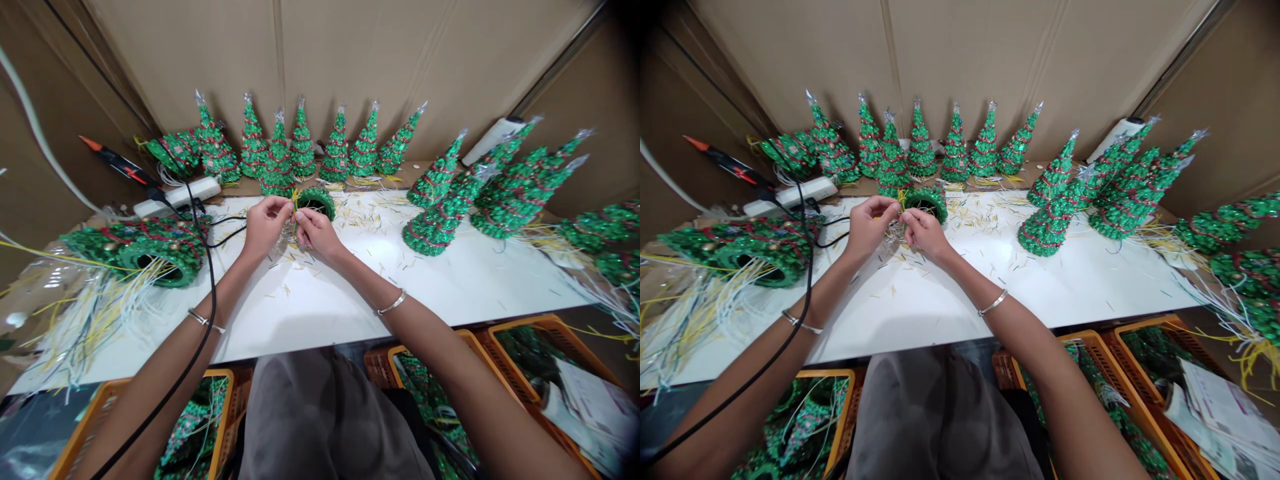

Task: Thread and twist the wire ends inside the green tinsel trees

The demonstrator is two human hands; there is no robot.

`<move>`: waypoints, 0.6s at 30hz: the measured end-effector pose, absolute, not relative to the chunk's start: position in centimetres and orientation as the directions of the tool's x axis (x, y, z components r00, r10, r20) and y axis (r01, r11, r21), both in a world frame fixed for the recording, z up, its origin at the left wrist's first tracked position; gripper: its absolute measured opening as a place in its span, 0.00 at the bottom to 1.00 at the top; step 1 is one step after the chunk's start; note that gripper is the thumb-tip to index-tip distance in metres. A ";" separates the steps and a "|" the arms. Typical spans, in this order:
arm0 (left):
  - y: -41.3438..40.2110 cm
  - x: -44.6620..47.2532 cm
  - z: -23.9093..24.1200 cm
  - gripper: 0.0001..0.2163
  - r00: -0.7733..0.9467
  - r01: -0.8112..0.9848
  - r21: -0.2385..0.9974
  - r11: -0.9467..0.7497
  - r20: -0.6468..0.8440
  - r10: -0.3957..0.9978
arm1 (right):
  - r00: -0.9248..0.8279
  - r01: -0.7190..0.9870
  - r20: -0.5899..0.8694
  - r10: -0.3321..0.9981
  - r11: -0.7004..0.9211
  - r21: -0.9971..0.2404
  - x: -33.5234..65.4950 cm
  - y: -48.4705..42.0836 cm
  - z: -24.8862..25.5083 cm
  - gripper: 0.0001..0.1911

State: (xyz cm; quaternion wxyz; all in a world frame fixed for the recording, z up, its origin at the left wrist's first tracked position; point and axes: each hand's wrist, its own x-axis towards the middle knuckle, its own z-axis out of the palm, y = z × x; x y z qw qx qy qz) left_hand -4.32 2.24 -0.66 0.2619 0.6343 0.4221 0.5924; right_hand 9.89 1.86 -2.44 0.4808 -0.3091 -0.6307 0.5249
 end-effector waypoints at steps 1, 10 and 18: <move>2.3 -4.3 -0.7 0.08 -0.064 0.210 0.837 -0.506 0.528 0.847 | -0.346 -0.110 0.279 0.896 0.256 -0.960 9.9 1.9 -2.4 0.20; 2.0 -3.8 -1.0 0.08 -0.124 0.074 0.884 -0.461 0.467 0.875 | -0.380 -0.098 0.293 0.877 0.277 -0.956 10.0 2.2 -2.6 0.21; 1.8 -3.6 -0.9 0.07 -0.149 0.071 0.883 -0.464 0.470 0.870 | -0.360 -0.056 0.312 0.879 0.313 -0.948 10.0 2.0 -2.5 0.24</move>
